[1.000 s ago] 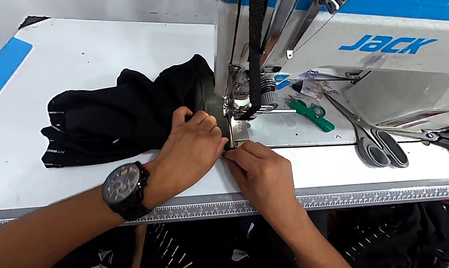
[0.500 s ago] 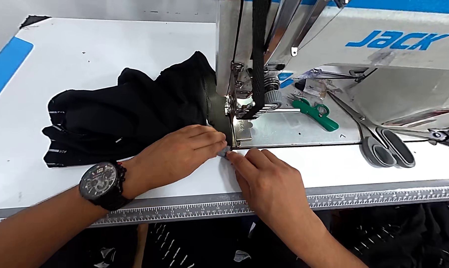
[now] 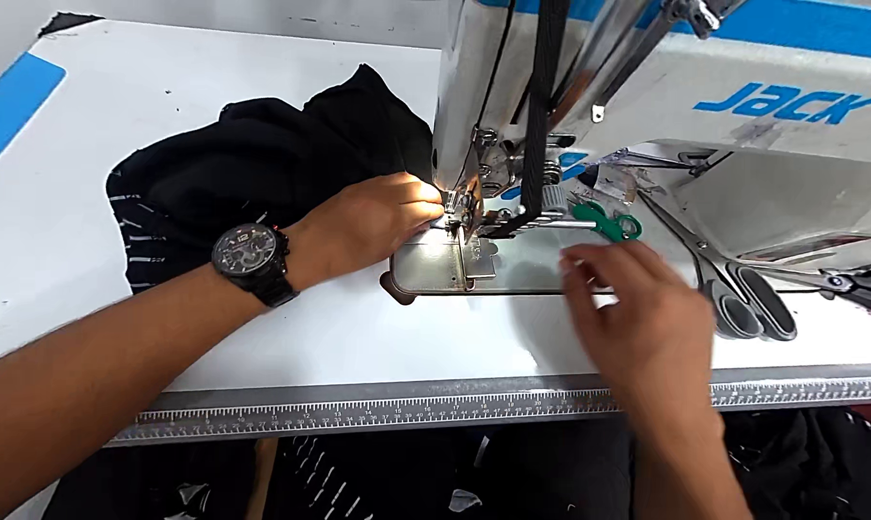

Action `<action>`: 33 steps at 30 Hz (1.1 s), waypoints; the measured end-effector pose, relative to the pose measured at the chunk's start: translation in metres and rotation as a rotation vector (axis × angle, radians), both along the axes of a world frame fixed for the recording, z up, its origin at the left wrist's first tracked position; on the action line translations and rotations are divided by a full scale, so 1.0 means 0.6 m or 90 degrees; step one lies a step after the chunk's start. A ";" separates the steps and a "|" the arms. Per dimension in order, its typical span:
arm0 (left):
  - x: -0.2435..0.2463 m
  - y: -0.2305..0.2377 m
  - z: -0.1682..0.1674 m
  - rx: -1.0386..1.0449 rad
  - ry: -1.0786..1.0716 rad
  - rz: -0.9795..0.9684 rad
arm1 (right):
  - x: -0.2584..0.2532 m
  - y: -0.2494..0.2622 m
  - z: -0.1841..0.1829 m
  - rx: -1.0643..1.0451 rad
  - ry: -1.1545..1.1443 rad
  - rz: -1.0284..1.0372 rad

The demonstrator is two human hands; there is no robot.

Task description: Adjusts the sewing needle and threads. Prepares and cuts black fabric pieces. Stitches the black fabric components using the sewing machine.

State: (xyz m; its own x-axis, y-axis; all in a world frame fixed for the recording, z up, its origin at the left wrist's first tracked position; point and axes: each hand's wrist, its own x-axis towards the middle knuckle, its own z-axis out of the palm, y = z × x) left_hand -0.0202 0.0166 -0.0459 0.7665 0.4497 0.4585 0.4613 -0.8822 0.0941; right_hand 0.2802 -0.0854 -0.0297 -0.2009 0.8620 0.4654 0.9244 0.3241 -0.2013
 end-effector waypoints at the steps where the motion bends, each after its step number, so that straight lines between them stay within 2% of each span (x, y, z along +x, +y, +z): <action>1: 0.000 0.006 -0.001 -0.003 -0.008 0.003 | 0.025 0.013 0.003 -0.003 -0.014 -0.035; 3: 0.000 0.015 -0.005 0.005 -0.029 0.005 | 0.069 0.042 0.001 -0.009 -0.038 -0.083; 5: 0.002 0.019 -0.007 0.002 -0.031 0.001 | 0.099 0.064 -0.009 -0.036 -0.063 -0.069; 10: -0.004 0.023 -0.011 -0.035 -0.025 0.004 | 0.098 0.081 -0.016 -0.042 -0.098 -0.035; 14: -0.001 0.027 -0.015 -0.049 -0.025 0.015 | 0.145 0.027 0.016 -0.019 -0.059 -0.203; 17: -0.002 0.029 -0.016 -0.050 -0.019 0.019 | 0.200 -0.018 0.015 -0.101 -0.069 -0.274; 20: -0.017 0.021 -0.004 -0.048 0.004 -0.003 | 0.229 -0.041 0.014 -0.172 -0.081 -0.247; 23: -0.042 0.001 0.018 -0.069 0.034 -0.041 | 0.249 -0.065 0.040 -0.302 -0.085 -0.223; 28: -0.065 -0.010 0.032 -0.215 0.011 -0.110 | 0.210 -0.131 0.048 -0.442 -0.111 -0.312; 30: -0.062 -0.006 0.027 -0.216 -0.015 -0.126 | 0.193 -0.156 0.049 -0.433 0.006 -0.242; 33: -0.063 -0.001 0.019 -0.227 -0.048 -0.134 | 0.148 -0.170 0.046 -0.522 0.396 0.093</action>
